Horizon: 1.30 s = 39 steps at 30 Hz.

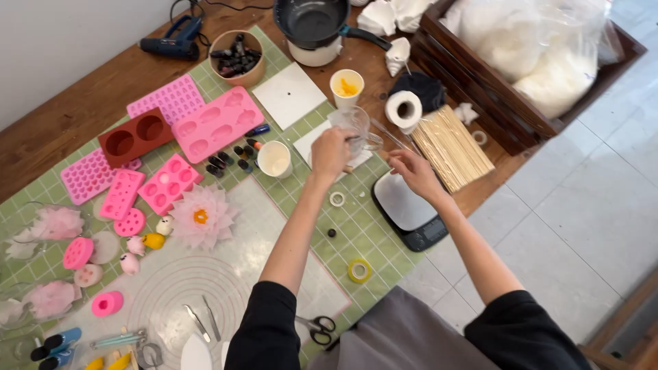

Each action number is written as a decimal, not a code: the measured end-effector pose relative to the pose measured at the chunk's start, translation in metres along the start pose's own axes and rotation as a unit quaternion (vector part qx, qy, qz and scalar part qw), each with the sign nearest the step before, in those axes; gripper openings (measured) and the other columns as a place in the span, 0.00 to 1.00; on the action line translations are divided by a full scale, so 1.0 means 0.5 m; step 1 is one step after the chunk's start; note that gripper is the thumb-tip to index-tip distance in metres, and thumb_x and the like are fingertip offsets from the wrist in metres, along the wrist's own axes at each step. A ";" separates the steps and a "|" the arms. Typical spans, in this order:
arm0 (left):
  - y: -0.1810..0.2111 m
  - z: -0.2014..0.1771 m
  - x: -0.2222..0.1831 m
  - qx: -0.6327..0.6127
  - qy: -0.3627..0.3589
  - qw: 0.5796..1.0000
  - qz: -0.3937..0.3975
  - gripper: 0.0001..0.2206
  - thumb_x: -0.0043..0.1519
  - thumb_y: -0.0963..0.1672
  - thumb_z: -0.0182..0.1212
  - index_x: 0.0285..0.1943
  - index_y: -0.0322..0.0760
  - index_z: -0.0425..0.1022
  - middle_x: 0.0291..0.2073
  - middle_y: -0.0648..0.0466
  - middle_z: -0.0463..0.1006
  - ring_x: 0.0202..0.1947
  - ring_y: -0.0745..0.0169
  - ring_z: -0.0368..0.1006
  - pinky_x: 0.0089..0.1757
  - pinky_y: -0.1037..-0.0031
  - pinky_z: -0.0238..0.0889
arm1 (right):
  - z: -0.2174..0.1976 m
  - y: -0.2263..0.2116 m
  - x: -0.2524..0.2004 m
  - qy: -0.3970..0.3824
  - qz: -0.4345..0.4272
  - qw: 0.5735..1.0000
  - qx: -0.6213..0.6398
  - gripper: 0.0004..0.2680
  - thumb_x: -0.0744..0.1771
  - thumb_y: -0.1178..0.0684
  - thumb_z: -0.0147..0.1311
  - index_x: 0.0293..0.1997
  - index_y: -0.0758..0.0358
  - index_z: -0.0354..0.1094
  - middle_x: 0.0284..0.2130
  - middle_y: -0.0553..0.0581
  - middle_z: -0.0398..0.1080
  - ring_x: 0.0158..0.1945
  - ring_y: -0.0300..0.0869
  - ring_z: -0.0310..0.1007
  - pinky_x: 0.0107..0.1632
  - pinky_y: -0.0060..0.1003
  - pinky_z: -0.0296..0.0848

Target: Weighing wax pellets in a plastic bag on a digital scale for candle making.

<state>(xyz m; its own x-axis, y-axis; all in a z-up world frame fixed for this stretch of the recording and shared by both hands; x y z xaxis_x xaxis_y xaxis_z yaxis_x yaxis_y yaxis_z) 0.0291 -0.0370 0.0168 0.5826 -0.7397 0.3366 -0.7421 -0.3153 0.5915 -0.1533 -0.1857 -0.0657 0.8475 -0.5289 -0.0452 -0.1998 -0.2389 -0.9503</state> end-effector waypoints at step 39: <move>0.404 0.543 0.484 -0.192 0.113 0.951 -0.216 0.25 0.56 0.43 0.72 0.62 0.33 0.71 0.51 0.47 0.76 0.52 0.53 0.75 0.52 0.66 0.69 | -0.740 0.125 0.399 0.029 -0.105 0.991 -0.073 0.33 0.58 0.48 0.76 0.63 0.73 0.61 0.54 0.67 0.70 0.56 0.49 0.71 0.59 0.41 0.69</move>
<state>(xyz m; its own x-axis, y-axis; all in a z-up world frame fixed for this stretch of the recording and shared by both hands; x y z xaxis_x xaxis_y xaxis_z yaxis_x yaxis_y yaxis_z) -0.0697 -0.4412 0.0189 0.8944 -0.4296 0.1243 -0.2664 -0.2886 0.9197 -0.1787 -0.6076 -0.0200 0.8496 -0.4990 0.1711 -0.0943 -0.4628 -0.8814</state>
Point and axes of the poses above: each hand's wrist, its own x-axis towards the middle knuckle, its own z-axis out of the palm, y = z × x, the point moved 5 cm from there along x, towards the middle knuckle
